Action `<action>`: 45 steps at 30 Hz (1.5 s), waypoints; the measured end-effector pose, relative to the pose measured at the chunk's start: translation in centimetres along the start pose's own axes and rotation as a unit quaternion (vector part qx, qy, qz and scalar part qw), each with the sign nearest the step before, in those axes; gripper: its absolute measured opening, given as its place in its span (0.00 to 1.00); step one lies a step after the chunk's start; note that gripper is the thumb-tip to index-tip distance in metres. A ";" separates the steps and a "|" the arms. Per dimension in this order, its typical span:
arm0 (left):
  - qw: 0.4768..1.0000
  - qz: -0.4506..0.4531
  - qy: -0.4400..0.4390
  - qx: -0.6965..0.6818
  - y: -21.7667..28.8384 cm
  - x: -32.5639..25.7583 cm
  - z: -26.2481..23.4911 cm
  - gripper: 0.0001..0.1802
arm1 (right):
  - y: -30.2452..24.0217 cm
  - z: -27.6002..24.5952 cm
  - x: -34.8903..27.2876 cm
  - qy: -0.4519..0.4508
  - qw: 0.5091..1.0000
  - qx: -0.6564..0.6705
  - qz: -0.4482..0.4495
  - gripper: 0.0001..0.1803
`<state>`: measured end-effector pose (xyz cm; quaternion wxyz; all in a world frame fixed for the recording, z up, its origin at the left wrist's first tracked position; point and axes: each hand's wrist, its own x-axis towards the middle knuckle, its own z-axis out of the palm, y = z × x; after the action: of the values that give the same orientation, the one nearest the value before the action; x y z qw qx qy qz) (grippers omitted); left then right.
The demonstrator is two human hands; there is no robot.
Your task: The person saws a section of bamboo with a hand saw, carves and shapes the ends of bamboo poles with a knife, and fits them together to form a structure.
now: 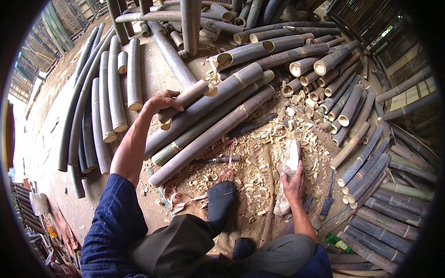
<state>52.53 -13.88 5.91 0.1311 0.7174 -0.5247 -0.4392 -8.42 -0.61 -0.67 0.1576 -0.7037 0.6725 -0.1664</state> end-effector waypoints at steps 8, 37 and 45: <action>1.000 0.005 -0.015 -0.013 -0.7 0.8 0.1 0.57 | 0.2 0.1 -0.1 0.007 1.000 -0.007 -0.004 0.52; 0.988 0.094 0.096 0.078 1.1 -1.0 0.3 0.43 | 1.0 0.8 -0.3 -0.003 1.000 0.010 0.020 0.52; 0.994 0.104 0.036 0.012 10.3 -10.3 15.2 0.38 | -1.8 -0.9 1.7 -0.175 0.972 -0.065 0.141 0.72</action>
<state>33.63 -5.07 8.84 0.1862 0.6754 -0.5970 -0.3908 -7.10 -2.21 0.99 0.2486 -0.6283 0.7367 0.0269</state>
